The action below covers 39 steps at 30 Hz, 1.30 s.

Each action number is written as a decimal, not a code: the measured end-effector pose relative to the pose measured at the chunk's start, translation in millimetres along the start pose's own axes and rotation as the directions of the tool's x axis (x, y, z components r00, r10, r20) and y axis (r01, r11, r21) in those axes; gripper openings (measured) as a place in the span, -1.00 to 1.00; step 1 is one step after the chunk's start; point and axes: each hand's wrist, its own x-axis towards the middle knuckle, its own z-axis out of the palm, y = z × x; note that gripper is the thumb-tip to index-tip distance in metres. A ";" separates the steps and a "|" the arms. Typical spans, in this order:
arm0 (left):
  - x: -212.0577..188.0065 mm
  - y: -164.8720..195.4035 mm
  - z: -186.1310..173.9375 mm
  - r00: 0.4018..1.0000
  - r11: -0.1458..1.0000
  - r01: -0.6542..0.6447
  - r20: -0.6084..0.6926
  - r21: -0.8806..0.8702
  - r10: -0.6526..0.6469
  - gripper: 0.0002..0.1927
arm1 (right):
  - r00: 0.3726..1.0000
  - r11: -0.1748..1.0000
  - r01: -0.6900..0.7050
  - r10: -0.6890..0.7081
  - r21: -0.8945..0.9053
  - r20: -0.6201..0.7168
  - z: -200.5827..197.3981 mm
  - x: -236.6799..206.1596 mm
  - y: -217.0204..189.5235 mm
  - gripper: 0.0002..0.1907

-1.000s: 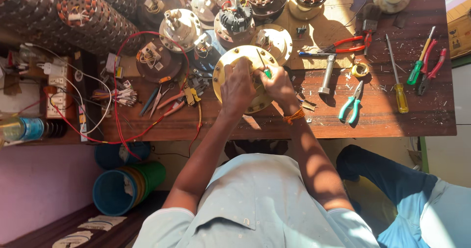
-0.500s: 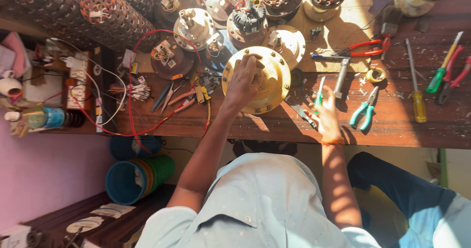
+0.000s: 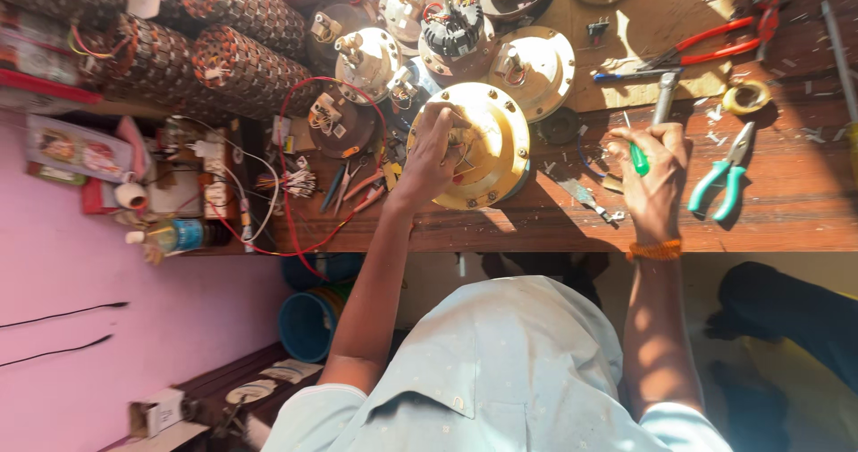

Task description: The person works at a cluttered workbench repairing a yellow pump/motor housing. They unscrew and tighten fasteners with a screwdriver, handle red wires, tap parts with a hammer, use pliers, and reposition the housing while fitting components onto it.

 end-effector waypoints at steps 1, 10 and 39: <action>2.2 -2.1 -2.6 0.999 0.999 -0.039 0.031 -0.005 0.039 -0.57 | 0.997 0.995 0.050 -0.055 0.090 0.048 -15.4 2.0 -13.6 -0.79; 4.6 -13.6 -9.8 0.984 0.999 -0.044 0.174 -0.028 0.048 -0.54 | 0.987 0.600 0.011 -0.133 0.800 0.086 -5.2 29.0 -70.0 -0.30; -4.1 -5.7 8.8 0.995 0.995 0.098 0.018 0.008 -0.098 -0.60 | 0.993 0.448 -0.033 0.113 0.893 -0.020 108.1 -7.2 -67.1 -0.53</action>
